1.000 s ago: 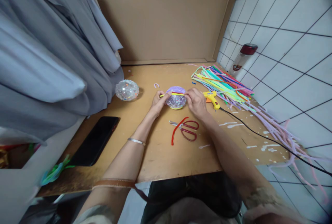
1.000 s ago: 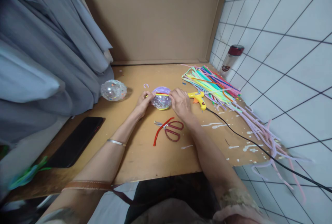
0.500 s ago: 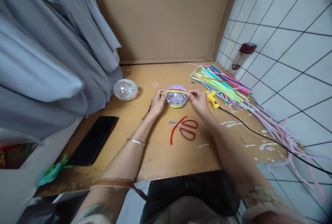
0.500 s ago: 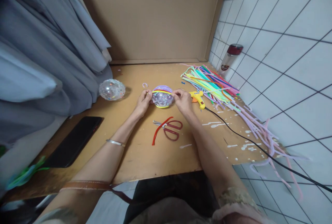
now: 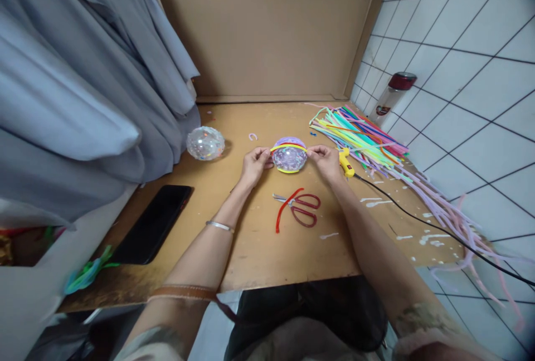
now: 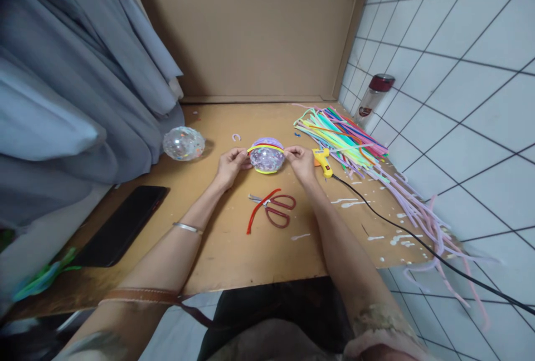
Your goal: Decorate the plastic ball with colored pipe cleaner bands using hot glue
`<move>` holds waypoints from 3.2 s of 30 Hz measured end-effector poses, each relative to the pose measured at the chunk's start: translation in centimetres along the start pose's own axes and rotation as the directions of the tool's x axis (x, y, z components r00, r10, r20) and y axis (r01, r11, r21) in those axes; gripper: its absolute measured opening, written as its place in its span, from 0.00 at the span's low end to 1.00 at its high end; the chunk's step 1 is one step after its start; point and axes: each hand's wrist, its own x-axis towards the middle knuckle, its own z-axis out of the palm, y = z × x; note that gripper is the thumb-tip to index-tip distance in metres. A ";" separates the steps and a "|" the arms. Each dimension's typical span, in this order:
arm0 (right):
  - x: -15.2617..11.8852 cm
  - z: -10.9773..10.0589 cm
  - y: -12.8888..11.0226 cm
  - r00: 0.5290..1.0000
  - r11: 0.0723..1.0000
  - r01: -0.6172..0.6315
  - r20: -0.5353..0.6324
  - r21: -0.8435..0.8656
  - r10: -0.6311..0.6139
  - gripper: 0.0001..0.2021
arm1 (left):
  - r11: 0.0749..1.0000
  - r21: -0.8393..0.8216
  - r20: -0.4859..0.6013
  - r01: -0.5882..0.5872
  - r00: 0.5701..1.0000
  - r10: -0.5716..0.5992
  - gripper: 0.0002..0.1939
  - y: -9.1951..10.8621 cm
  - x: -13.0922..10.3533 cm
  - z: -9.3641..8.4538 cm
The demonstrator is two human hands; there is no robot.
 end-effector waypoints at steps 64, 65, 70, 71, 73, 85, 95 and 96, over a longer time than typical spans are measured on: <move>0.1 0.6 1.6 0.993 0.967 -0.101 0.083 0.235 0.084 0.14 | 1.000 -0.023 0.056 0.008 0.998 -0.006 0.15 0.3 0.1 -0.5; 0.1 0.6 1.6 0.993 0.960 -0.107 0.080 0.258 0.089 0.15 | 1.000 -0.022 0.061 0.010 0.998 -0.009 0.15 0.2 0.2 -0.5; -0.1 0.6 1.4 0.984 0.935 -0.159 0.130 0.318 0.124 0.20 | 0.998 -0.030 0.068 0.057 0.996 -0.055 0.15 0.2 0.4 -0.9; -0.2 0.6 1.3 0.980 0.930 -0.178 0.148 0.321 0.136 0.20 | 0.997 -0.034 0.072 0.065 0.995 -0.062 0.14 0.2 0.4 -0.9; -0.4 0.7 1.0 0.973 0.917 -0.212 0.165 0.339 0.164 0.19 | 0.997 -0.031 0.077 0.072 0.995 -0.069 0.14 0.3 0.4 -1.0; -0.7 1.2 0.2 0.984 0.960 -0.122 0.156 0.251 0.084 0.15 | 0.994 -0.060 0.045 0.093 0.995 -0.090 0.10 1.0 0.0 -0.7; -0.6 1.5 1.0 0.986 0.988 0.034 0.159 0.150 -0.058 0.14 | 0.994 -0.031 0.041 0.101 0.994 -0.100 0.09 1.1 0.1 -0.9; -0.6 1.5 1.0 0.984 0.989 0.051 0.160 0.136 -0.073 0.14 | 0.995 -0.023 0.044 0.098 0.994 -0.097 0.10 1.0 0.1 -1.0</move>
